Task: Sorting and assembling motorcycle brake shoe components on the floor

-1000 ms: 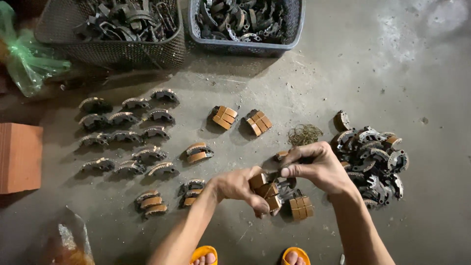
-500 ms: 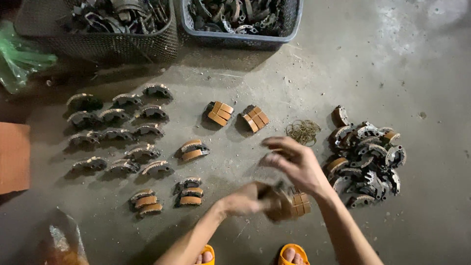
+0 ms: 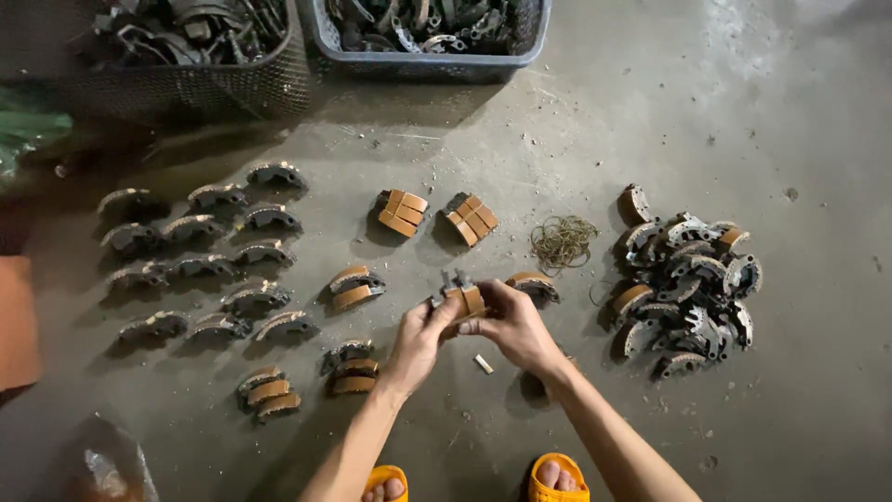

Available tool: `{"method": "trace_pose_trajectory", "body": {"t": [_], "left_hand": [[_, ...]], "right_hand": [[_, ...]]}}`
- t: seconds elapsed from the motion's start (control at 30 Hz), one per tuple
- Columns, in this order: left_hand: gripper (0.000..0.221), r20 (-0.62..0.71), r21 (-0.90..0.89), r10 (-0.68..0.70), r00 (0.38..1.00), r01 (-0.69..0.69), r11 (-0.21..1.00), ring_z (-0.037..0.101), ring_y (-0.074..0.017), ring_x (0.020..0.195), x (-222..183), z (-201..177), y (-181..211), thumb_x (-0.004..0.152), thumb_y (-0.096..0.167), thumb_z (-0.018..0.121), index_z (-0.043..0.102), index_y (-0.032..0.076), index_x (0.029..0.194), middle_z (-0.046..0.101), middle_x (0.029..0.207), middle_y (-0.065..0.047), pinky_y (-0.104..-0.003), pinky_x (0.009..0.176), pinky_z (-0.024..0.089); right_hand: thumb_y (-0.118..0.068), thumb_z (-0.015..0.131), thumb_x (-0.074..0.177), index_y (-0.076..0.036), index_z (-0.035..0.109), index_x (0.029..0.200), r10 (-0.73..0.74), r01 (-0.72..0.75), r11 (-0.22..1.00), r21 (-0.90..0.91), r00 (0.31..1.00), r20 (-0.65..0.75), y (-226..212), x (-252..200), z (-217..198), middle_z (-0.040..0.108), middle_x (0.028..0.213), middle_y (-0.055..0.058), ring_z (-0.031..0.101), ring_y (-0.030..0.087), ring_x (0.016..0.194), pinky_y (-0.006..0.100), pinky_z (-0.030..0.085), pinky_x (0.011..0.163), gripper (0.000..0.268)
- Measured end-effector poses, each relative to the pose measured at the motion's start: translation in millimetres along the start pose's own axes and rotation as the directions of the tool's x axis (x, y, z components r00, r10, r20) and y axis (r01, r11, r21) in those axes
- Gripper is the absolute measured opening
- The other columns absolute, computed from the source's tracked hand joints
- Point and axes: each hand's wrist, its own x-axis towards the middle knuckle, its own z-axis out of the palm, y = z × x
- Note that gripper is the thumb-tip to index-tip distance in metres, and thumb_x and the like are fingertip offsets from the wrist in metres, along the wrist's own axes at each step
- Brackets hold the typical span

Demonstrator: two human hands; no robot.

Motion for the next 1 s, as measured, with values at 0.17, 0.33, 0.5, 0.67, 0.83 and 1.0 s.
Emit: {"method": "trace_pose_trajectory", "body": {"t": [0.17, 0.33, 0.5, 0.67, 0.83, 1.0], "left_hand": [[0.046, 0.014, -0.048, -0.043, 0.999, 0.043, 0.998, 0.068, -0.0233, 0.09, 7, -22, -41, 0.101, 0.043, 0.064, 0.073, -0.002, 0.109, 0.074, 0.096, -0.015, -0.041, 0.088, 0.058], [0.036, -0.082, -0.141, -0.024, 0.996, 0.013, 0.99, 0.066, -0.022, 0.072, -8, 20, 41, 0.097, 0.03, 0.071, 0.076, -0.005, 0.094, 0.07, 0.079, -0.015, -0.038, 0.073, 0.058], [0.025, -0.199, 0.128, 0.006, 0.98, 0.02, 0.992, 0.063, -0.0138, 0.068, 5, 9, 11, 0.089, 0.025, 0.082, 0.076, 0.0, 0.09, 0.072, 0.075, -0.008, -0.026, 0.064, 0.052], [0.026, -0.403, -0.096, -0.069, 0.912, 0.032, 0.995, 0.072, -0.0254, 0.062, 19, -2, -20, 0.089, 0.022, 0.081, 0.075, -0.001, 0.098, 0.076, 0.089, -0.017, -0.037, 0.066, 0.058], [0.052, -0.332, -0.21, -0.216, 0.918, 0.152, 0.966, 0.068, -0.0317, 0.109, 11, 5, -11, 0.093, 0.04, 0.071, 0.069, -0.002, 0.123, 0.069, 0.124, -0.022, -0.045, 0.094, 0.052], [0.05, -0.351, -0.43, -0.232, 0.907, 0.064, 0.901, 0.062, -0.0323, 0.127, 9, 18, 2, 0.095, 0.032, 0.07, 0.064, 0.0, 0.133, 0.065, 0.138, -0.021, -0.05, 0.108, 0.049]], "right_hand": [[-0.015, 0.095, 0.073, -0.001, 0.073, 0.101, 0.065, -0.073, 0.968, 0.242, 0.997, 0.043, -23, -1, -4, 0.051, 0.069, -0.002, 0.049, 0.009, 0.068, 0.024, 0.041, 0.061, 0.038], [-0.01, 0.094, 0.074, -0.001, 0.075, 0.105, 0.089, -0.099, 0.912, 0.397, 0.995, 0.044, -10, 7, -5, 0.053, 0.07, -0.004, 0.047, 0.006, 0.067, 0.022, 0.041, 0.061, 0.037], [-0.013, 0.079, 0.088, 0.007, 0.063, 0.129, -0.045, 0.026, 0.974, 0.227, 0.996, 0.077, -9, 10, -4, 0.07, 0.097, 0.017, 0.06, 0.022, 0.09, 0.041, 0.055, 0.081, 0.048], [-0.012, 0.076, 0.082, 0.011, 0.036, 0.152, -0.191, 0.229, 0.925, -0.302, 0.97, 0.151, -19, 4, 9, 0.053, 0.117, 0.028, 0.057, 0.042, 0.109, 0.055, 0.05, 0.098, 0.084], [-0.011, 0.078, 0.068, 0.013, 0.033, 0.15, -0.112, 0.153, 0.907, -0.392, 0.986, 0.124, 6, 12, 33, 0.051, 0.122, 0.031, 0.055, 0.051, 0.112, 0.06, 0.052, 0.091, 0.097], [-0.019, 0.089, 0.06, 0.007, 0.035, 0.152, -0.089, 0.182, 0.77, -0.611, 0.98, 0.179, 31, 65, 41, 0.053, 0.124, 0.029, 0.057, 0.047, 0.116, 0.059, 0.053, 0.091, 0.109]]}}
